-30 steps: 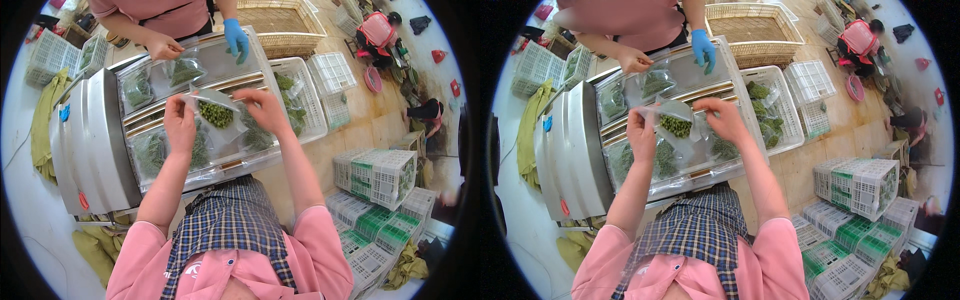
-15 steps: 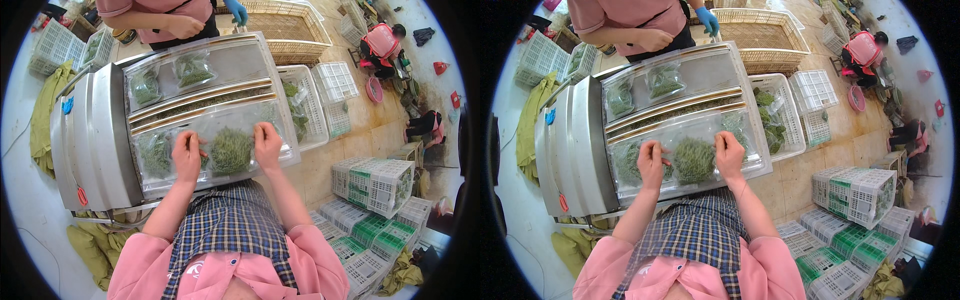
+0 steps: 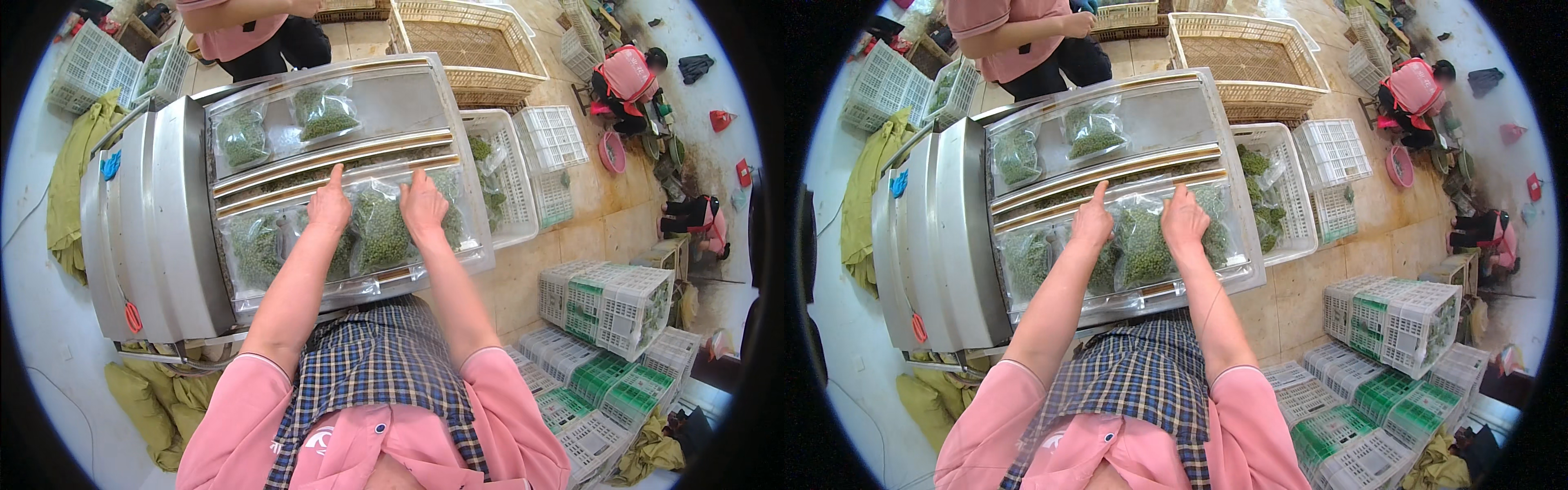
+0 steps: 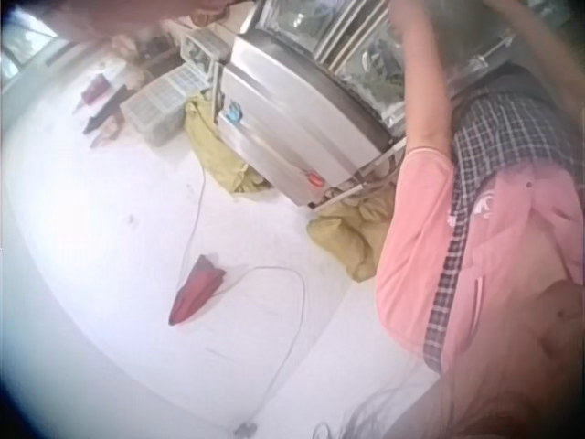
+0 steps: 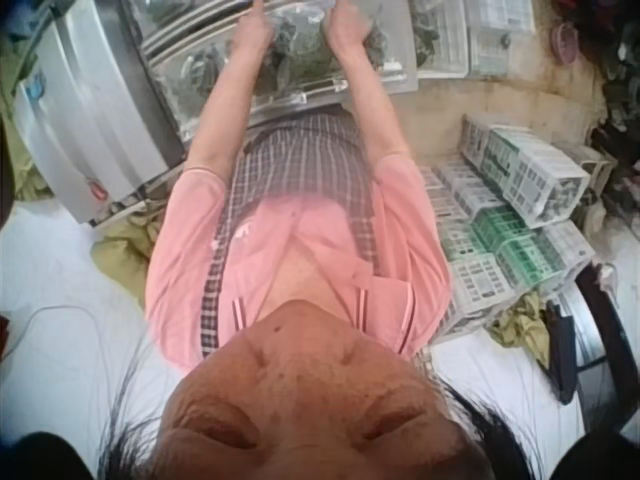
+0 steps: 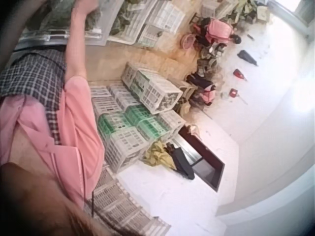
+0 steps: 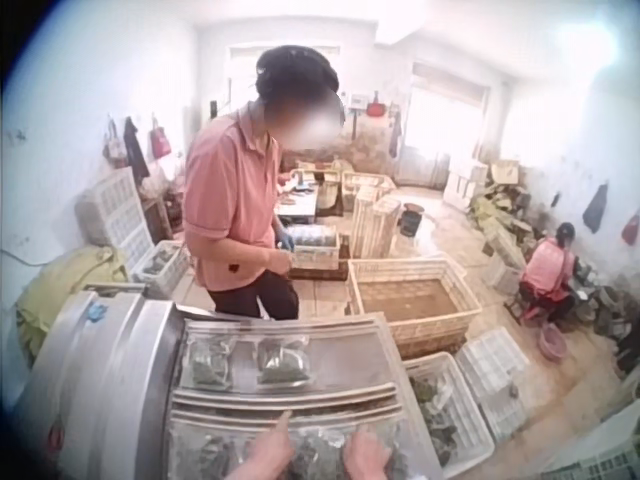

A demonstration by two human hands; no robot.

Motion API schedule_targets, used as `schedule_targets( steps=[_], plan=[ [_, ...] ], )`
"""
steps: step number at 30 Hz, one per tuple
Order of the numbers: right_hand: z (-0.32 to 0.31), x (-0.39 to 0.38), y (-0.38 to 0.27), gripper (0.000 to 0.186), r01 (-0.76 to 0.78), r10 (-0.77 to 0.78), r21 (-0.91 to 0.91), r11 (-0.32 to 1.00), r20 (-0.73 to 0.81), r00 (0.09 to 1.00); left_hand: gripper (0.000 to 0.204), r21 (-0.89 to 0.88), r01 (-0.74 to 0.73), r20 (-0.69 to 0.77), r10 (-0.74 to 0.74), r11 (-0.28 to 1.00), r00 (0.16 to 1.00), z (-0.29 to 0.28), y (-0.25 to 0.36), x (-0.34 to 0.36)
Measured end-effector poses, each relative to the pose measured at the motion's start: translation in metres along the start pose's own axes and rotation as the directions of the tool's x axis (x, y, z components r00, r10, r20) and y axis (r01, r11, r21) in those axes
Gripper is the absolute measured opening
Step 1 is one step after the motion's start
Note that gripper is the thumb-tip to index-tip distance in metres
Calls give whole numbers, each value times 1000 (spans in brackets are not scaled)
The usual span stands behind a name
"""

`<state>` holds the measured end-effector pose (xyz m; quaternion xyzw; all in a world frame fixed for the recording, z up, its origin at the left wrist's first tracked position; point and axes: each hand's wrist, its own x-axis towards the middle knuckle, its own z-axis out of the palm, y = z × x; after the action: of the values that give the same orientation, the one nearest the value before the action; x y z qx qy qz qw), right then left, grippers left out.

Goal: The person places plastic bags containing green vegetables onto a vacuum sealer, closes the lid to seal them, and then removes the sealed bags to place them into a white basket. The process is repeated for multiple bags.

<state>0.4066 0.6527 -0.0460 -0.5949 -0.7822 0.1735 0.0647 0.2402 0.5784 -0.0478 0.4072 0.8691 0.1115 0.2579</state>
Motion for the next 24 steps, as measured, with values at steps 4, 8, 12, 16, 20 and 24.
schedule_targets(
  steps=[4,8,12,16,20,24],
  plan=[
    [15,-34,-25,44,386,-384,-8,922,-144,912,63,-12,-24,-63,23,1000,998,16,-7,8],
    [39,-41,-18,52,416,-416,21,909,60,907,42,-123,47,10,-46,991,999,-11,-13,23],
    [37,-43,-21,53,429,-429,9,903,74,900,30,203,-319,-13,328,926,944,-33,-73,41],
    [39,-46,-23,54,435,-434,-7,900,65,899,35,191,-569,163,546,800,822,-46,-87,53],
    [33,-47,-23,54,443,-440,-19,896,76,895,28,349,-662,147,659,663,738,-43,-81,37],
    [34,-46,-20,56,487,-484,-60,871,57,873,19,322,-662,83,676,677,732,-32,-92,53]
  ],
)
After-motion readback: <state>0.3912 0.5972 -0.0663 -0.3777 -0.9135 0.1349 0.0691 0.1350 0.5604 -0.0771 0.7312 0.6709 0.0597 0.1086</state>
